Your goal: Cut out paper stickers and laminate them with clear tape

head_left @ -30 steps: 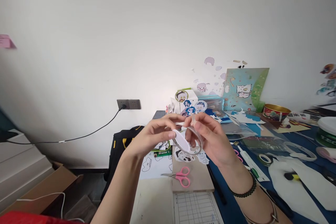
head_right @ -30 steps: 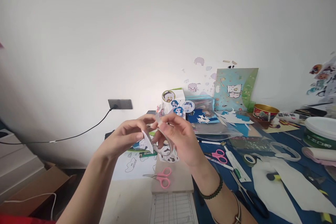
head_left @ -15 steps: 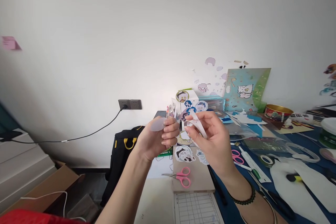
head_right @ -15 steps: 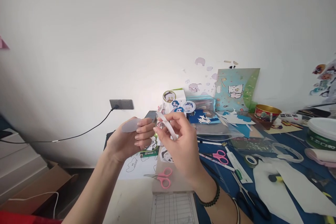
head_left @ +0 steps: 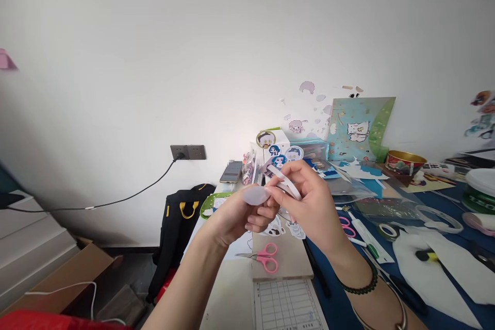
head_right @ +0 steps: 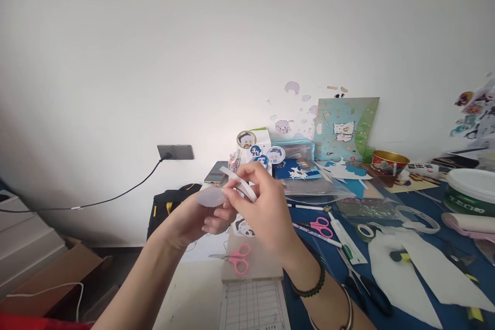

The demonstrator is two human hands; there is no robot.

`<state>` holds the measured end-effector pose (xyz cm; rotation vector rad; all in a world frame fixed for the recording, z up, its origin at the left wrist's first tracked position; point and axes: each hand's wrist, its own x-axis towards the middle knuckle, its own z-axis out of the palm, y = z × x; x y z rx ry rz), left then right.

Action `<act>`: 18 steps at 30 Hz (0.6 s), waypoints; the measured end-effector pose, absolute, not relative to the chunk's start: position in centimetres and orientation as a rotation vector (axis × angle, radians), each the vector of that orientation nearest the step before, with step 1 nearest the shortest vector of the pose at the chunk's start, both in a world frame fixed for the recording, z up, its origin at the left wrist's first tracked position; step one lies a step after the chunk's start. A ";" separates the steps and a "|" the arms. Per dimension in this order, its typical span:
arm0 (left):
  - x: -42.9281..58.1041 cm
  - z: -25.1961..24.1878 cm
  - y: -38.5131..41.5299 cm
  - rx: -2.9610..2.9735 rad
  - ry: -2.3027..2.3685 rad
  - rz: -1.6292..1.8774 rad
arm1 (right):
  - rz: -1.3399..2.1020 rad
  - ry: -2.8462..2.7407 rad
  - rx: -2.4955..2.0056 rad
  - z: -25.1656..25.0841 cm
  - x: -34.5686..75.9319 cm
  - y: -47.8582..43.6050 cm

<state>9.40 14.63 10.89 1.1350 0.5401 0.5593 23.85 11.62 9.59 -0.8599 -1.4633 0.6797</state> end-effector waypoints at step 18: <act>10.0 11.1 13.6 1.450 0.835 1.459 | 0.907 -1.284 -0.752 10.0 24.6 11.9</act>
